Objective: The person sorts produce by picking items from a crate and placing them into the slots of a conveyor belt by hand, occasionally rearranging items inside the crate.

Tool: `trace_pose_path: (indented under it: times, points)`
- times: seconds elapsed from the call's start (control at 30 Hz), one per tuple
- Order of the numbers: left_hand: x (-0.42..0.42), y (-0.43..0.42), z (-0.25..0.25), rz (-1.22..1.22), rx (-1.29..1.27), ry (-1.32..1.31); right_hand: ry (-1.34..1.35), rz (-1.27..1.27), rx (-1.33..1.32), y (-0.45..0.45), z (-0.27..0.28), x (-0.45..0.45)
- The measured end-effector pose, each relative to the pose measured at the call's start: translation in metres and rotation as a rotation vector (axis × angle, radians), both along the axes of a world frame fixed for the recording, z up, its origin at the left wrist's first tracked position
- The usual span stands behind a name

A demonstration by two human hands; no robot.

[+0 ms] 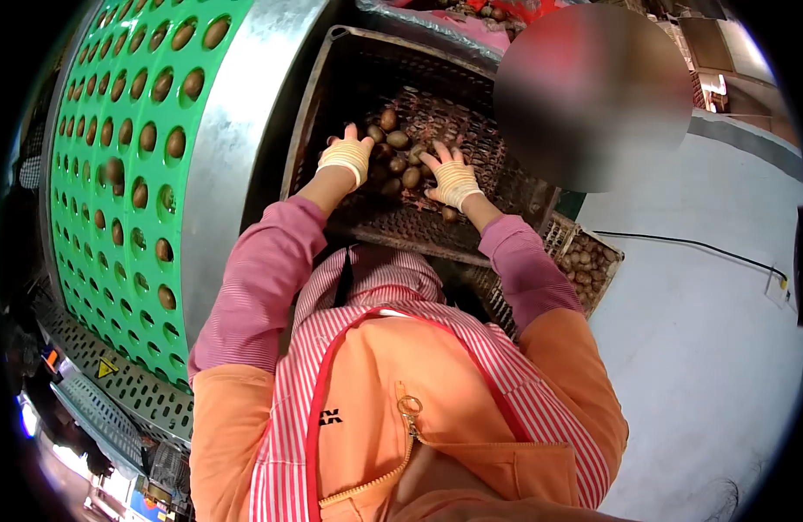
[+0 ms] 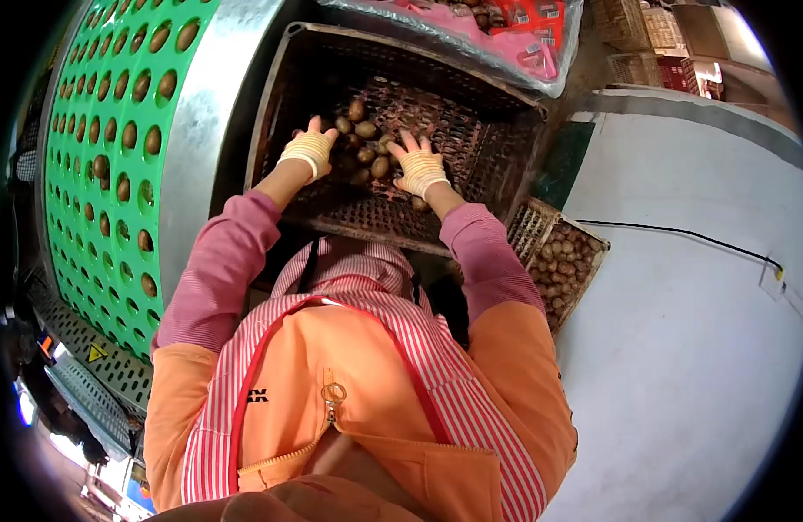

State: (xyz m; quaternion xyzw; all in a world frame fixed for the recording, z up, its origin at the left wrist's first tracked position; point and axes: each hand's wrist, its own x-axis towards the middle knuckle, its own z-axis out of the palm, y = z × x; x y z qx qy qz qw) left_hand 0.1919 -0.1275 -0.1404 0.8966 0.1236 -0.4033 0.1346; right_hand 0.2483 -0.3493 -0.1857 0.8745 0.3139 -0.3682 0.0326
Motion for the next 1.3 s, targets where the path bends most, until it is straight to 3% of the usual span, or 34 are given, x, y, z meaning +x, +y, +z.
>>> trace_pose_path:
  times: [0.03,0.1,0.13,0.17,0.27,0.3,0.37,0.4,0.53,0.63,0.67,0.73,0.77,0.83,0.93,1.0,1.13,1.2,1.27,1.3]
  points:
    - [0.011,-0.002,-0.005,-0.04,0.051,0.1,-0.016,0.056,0.018,-0.001,-0.008,0.003]
    - [0.012,0.002,-0.074,0.378,-0.059,0.054,-0.051,0.133,0.059,-0.002,-0.023,0.01]
    - [0.015,0.0,-0.073,0.589,-0.112,0.031,-0.069,0.156,0.08,-0.003,-0.028,0.013]
    - [0.017,-0.001,-0.072,0.603,-0.102,0.081,-0.087,0.178,0.101,-0.003,-0.034,0.014]
    - [0.015,0.001,-0.089,0.421,-0.045,0.086,-0.036,0.178,0.165,0.002,-0.031,0.024]
    - [0.023,0.0,-0.045,-0.06,-0.002,0.135,-0.084,0.186,0.212,0.002,-0.034,0.023]
    - [0.0,-0.003,-0.097,0.12,0.029,0.033,-0.117,0.133,0.23,0.005,-0.029,0.01]
    - [0.011,-0.01,-0.043,-0.128,0.07,0.123,-0.141,0.127,0.261,0.006,-0.034,0.003]
    - [-0.021,-0.021,-0.059,-0.173,0.076,-0.073,-0.127,0.065,0.275,0.01,-0.036,-0.007]
    - [-0.023,-0.018,-0.069,-0.541,0.158,0.039,-0.145,-0.022,0.24,0.013,-0.023,-0.011]
    - [-0.025,-0.013,-0.071,-0.38,-0.008,-0.028,-0.107,-0.004,0.209,0.013,-0.022,-0.013]
    - [-0.021,-0.006,-0.055,-0.445,-0.092,0.032,-0.154,0.093,0.184,0.007,-0.029,-0.018]
    - [-0.03,-0.005,-0.085,-0.349,-0.135,-0.048,-0.156,0.088,0.223,0.004,-0.033,-0.019]
    - [-0.03,-0.011,-0.078,0.109,-0.201,-0.109,-0.1,0.116,0.192,0.019,-0.027,-0.014]
    - [-0.031,-0.006,-0.075,0.1,-0.226,-0.199,-0.084,0.098,0.239,0.023,-0.028,-0.006]
    - [-0.024,0.005,-0.092,0.134,-0.303,-0.095,-0.046,0.029,0.256,0.024,-0.04,0.004]
    - [-0.008,-0.002,-0.082,0.099,-0.231,0.062,0.122,0.032,0.138,0.017,-0.015,0.002]
    - [-0.016,0.002,-0.083,-0.115,-0.186,-0.056,0.055,0.083,0.159,0.019,-0.017,-0.006]
    - [-0.014,-0.014,-0.08,0.193,-0.226,-0.099,-0.031,0.128,0.183,0.009,-0.013,-0.021]
    - [-0.015,-0.016,-0.079,0.122,-0.26,-0.12,-0.037,0.142,0.175,0.008,-0.015,-0.028]
